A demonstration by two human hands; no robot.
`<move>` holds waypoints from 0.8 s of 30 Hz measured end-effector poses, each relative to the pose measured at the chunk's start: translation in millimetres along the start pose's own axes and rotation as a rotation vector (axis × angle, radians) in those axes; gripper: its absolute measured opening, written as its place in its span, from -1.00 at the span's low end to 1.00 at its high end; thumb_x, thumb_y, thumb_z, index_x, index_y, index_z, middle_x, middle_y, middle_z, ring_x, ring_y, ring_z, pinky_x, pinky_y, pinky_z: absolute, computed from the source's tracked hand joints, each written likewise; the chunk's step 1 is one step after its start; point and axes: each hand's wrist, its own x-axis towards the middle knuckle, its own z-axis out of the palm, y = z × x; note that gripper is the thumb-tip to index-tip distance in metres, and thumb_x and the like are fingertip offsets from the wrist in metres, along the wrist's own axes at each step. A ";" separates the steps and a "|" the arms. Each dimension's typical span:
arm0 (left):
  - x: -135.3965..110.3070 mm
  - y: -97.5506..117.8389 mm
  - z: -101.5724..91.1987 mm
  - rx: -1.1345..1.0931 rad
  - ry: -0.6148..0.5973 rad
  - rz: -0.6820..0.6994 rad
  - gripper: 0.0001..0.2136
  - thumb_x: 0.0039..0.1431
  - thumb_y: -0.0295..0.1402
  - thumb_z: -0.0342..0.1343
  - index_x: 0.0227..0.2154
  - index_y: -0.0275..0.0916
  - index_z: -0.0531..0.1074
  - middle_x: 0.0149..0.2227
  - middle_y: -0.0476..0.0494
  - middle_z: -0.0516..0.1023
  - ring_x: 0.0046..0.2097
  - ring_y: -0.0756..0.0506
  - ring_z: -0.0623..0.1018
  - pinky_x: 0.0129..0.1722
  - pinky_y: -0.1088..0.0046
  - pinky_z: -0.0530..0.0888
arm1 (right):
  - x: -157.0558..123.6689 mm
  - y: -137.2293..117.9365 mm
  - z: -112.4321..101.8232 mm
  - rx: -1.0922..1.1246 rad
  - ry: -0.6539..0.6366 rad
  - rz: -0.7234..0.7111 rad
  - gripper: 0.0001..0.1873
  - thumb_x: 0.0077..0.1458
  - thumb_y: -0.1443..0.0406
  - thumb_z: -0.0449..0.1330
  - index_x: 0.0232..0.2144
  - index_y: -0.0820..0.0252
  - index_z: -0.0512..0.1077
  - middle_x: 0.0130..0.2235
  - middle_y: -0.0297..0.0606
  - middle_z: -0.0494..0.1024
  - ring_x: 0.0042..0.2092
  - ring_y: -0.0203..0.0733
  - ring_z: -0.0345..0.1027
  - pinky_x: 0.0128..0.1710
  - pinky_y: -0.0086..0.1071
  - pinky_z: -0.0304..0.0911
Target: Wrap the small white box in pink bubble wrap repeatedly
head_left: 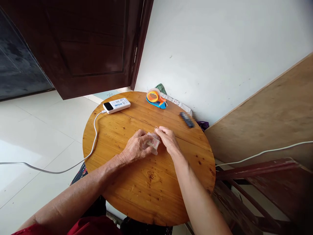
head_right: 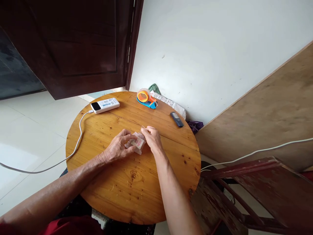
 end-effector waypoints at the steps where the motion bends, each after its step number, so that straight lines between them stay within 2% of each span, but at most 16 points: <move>1: -0.2 -0.6 1.0 0.000 -0.003 0.002 -0.71 0.03 -0.25 0.28 -0.14 -0.12 0.59 -0.19 -0.10 0.42 -0.20 -0.11 0.49 -0.14 0.33 0.48 | 1.5 -1.7 1.8 0.023 -0.001 0.007 -0.66 -0.03 0.00 0.23 -0.52 0.13 0.55 -0.14 -0.20 0.63 -0.01 0.03 0.43 -0.01 -0.17 0.29; 4: -0.4 -2.6 3.4 -0.006 0.004 0.003 -0.71 0.02 -0.22 0.32 -0.15 -0.09 0.59 -0.19 -0.09 0.42 -0.20 -0.11 0.49 -0.15 0.35 0.48 | -0.9 -6.8 1.0 0.080 0.023 0.019 -0.73 -0.05 0.08 0.24 -0.49 0.16 0.56 -0.05 -0.15 0.60 0.00 0.03 0.44 0.02 -0.14 0.28; 6: -0.3 -3.6 4.2 0.003 0.009 -0.002 -0.70 0.01 -0.21 0.33 -0.15 -0.07 0.59 -0.19 -0.09 0.43 -0.20 -0.11 0.49 -0.15 0.34 0.48 | -7.1 -11.2 -3.5 0.086 0.056 -0.024 -0.78 -0.07 0.13 0.26 -0.52 0.15 0.56 -0.03 -0.14 0.58 0.00 0.04 0.44 0.05 -0.11 0.26; 9: 0.0 -4.7 4.1 0.017 0.012 0.001 -0.69 0.01 -0.20 0.34 -0.15 -0.09 0.60 -0.20 -0.10 0.43 -0.19 -0.13 0.49 -0.14 0.32 0.48 | -21.1 -20.4 -10.4 0.004 0.091 -0.194 -0.84 -0.04 0.19 0.27 -0.54 0.12 0.57 -0.16 -0.18 0.59 -0.07 -0.01 0.45 0.05 -0.13 0.25; 13: 0.8 -7.1 3.3 0.015 0.006 0.032 -0.70 0.04 -0.23 0.31 -0.13 -0.14 0.59 -0.20 -0.13 0.44 -0.16 -0.15 0.50 -0.12 0.31 0.48 | -44.0 -31.2 -12.6 -0.185 0.127 -0.443 -0.82 0.09 0.25 0.22 -0.51 0.08 0.58 -0.28 -0.25 0.56 -0.16 -0.10 0.43 -0.04 -0.19 0.29; 15: 1.1 -7.7 3.2 0.006 0.011 0.040 -0.72 0.04 -0.26 0.30 -0.16 -0.15 0.59 -0.21 -0.13 0.44 -0.16 -0.14 0.51 -0.13 0.33 0.48 | -55.0 -32.3 -11.8 -0.281 0.153 -0.548 -0.80 0.15 0.28 0.19 -0.47 0.07 0.59 -0.27 -0.25 0.56 -0.17 -0.10 0.42 -0.08 -0.18 0.29; 19: 1.1 -6.5 3.6 -0.029 0.025 0.003 -0.75 0.05 -0.28 0.29 -0.18 -0.15 0.57 -0.26 -0.09 0.43 -0.22 -0.10 0.50 -0.16 0.37 0.48 | -71.5 -27.1 -10.2 -0.434 0.172 -0.721 -0.81 0.19 0.35 0.16 -0.34 0.07 0.59 -0.21 -0.22 0.59 -0.05 -0.03 0.39 -0.02 -0.12 0.25; 24: 0.3 -6.3 3.6 -0.079 0.007 0.023 -0.69 0.09 -0.24 0.25 -0.11 -0.20 0.49 -0.21 -0.11 0.45 -0.22 -0.09 0.50 -0.21 0.38 0.49 | -80.1 -21.4 -11.1 -0.505 0.188 -0.802 -0.80 0.19 0.37 0.16 -0.23 0.05 0.57 -0.14 -0.25 0.63 0.06 -0.01 0.38 0.03 -0.12 0.20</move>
